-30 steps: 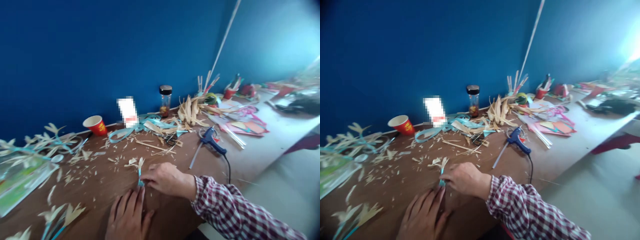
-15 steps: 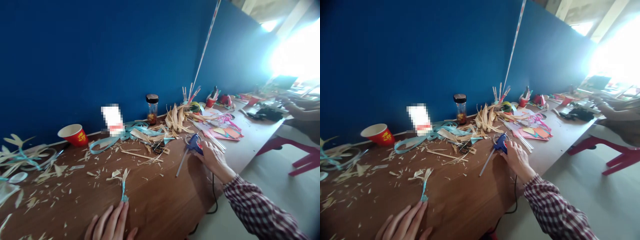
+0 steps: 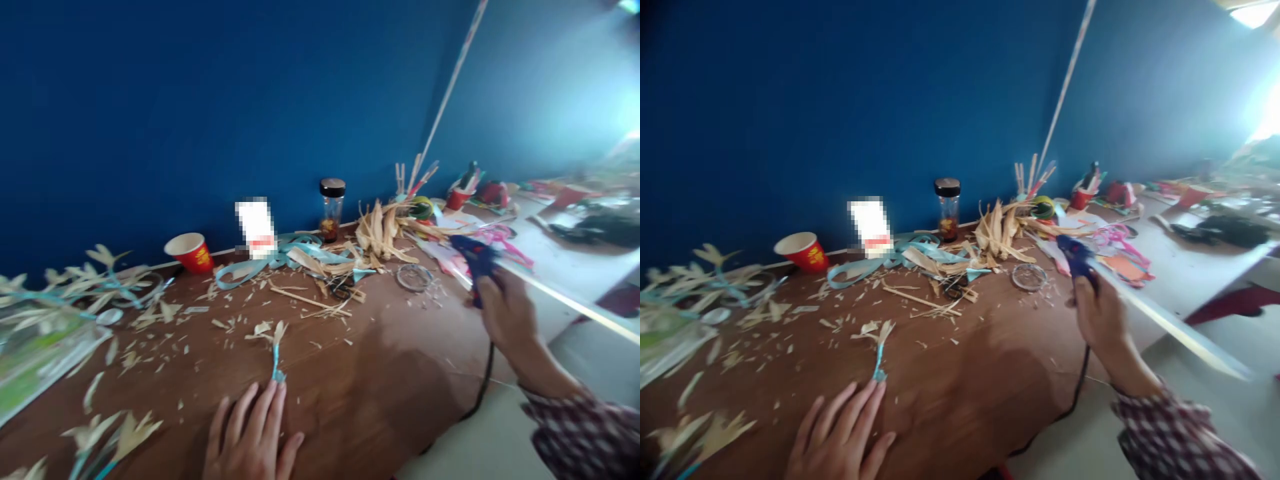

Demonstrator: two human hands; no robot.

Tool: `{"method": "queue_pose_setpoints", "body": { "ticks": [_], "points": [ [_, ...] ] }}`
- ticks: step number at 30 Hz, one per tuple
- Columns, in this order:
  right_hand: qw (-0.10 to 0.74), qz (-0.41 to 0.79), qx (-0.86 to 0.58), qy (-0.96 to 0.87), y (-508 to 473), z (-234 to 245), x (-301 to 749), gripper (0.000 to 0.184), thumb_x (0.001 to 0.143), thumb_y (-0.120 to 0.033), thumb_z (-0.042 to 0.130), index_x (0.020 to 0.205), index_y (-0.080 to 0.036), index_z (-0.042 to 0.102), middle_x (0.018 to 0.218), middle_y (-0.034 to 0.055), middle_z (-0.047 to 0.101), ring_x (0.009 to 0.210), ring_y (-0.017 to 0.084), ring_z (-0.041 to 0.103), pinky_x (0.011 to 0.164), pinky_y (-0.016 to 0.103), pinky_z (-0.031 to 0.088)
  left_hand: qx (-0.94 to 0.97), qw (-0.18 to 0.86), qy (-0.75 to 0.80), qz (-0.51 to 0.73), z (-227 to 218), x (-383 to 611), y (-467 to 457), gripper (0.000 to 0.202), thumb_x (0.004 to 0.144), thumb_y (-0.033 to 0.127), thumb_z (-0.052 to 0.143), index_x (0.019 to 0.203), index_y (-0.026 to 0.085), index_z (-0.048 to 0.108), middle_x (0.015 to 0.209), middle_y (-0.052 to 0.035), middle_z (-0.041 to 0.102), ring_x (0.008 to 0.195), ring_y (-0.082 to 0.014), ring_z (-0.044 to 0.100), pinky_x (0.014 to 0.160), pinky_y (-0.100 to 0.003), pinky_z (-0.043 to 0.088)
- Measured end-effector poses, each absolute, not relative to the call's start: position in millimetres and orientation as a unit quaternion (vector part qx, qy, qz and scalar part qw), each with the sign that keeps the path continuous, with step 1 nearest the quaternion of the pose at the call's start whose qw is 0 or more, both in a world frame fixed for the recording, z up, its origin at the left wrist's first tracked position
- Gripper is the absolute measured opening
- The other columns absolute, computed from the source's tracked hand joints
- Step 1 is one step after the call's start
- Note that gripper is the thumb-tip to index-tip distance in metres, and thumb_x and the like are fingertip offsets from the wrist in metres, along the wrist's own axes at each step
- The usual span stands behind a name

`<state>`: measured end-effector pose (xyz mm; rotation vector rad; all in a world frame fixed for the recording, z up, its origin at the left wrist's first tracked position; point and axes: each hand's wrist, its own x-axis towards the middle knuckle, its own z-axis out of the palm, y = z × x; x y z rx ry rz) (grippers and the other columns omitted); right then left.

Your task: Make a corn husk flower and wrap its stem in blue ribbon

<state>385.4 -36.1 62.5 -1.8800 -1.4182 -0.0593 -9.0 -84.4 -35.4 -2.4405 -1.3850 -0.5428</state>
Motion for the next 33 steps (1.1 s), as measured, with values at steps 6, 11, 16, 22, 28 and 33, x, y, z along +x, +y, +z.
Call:
{"method": "queue_pose_setpoints", "body": {
  "ticks": [6, 11, 16, 22, 28, 33],
  "points": [
    [0.468, 0.457, -0.57, -0.498, -36, 61, 308, 0.034, 0.079, -0.055, 0.054, 0.068, -0.024, 0.046, 0.059, 0.0, 0.048, 0.049, 0.015, 0.049, 0.044, 0.028, 0.043, -0.84, 0.102, -0.518, -0.126, -17, -5, -90, 0.049, 0.082, 0.036, 0.053, 0.128, 0.023, 0.05, 0.125, -0.002, 0.059, 0.113, -0.024, 0.048, 0.107, -0.044, 0.015],
    [0.269, 0.587, -0.511, -0.567, -34, 33, 258, 0.037, 0.083, -0.054, 0.05, 0.075, -0.018, 0.05, 0.063, -0.001, 0.051, 0.051, 0.011, 0.049, 0.045, 0.023, 0.041, -0.825, 0.06, -0.544, -0.137, -12, 0, -92, 0.046, 0.084, 0.041, 0.049, 0.126, 0.022, 0.052, 0.123, -0.0013, 0.06, 0.113, -0.0232, 0.048, 0.108, -0.044, 0.011],
    [0.207, 0.578, -0.498, -0.612, -34, 21, 236, 0.036, 0.089, -0.051, 0.041, 0.085, -0.017, 0.054, 0.063, -0.0029, 0.049, 0.052, 0.009, 0.047, 0.046, 0.019, 0.039, -0.822, 0.049, -0.547, -0.15, -12, 2, -92, 0.048, 0.085, 0.046, 0.047, 0.124, 0.02, 0.054, 0.121, -0.0036, 0.061, 0.113, -0.0238, 0.048, 0.108, -0.047, 0.009],
    [0.191, 0.551, -0.5, -0.64, -31, 28, 225, 0.041, 0.091, -0.051, 0.035, 0.082, -0.017, 0.055, 0.064, -0.0022, 0.052, 0.052, 0.009, 0.049, 0.049, 0.02, 0.041, -0.821, 0.044, -0.549, -0.149, -12, 1, -92, 0.049, 0.084, 0.046, 0.047, 0.125, 0.019, 0.052, 0.121, -0.0041, 0.061, 0.113, -0.0241, 0.047, 0.108, -0.047, 0.009],
    [0.161, 0.506, -0.499, -0.685, -27, 26, 225, 0.037, 0.092, -0.048, 0.036, 0.083, -0.017, 0.055, 0.059, -0.0033, 0.052, 0.052, 0.01, 0.05, 0.05, 0.022, 0.041, -0.823, 0.04, -0.545, -0.154, -14, 0, -92, 0.049, 0.085, 0.045, 0.046, 0.126, 0.018, 0.051, 0.123, -0.005, 0.06, 0.114, -0.0226, 0.047, 0.11, -0.046, 0.006],
    [0.151, 0.463, -0.504, -0.713, -24, 30, 223, 0.035, 0.092, -0.045, 0.038, 0.082, -0.018, 0.057, 0.055, -0.0038, 0.054, 0.049, 0.011, 0.05, 0.047, 0.022, 0.038, -0.817, 0.033, -0.553, -0.157, -14, 0, -92, 0.05, 0.085, 0.047, 0.046, 0.126, 0.019, 0.052, 0.12, -0.0046, 0.061, 0.112, -0.024, 0.048, 0.109, -0.045, 0.01]
  ]
}}
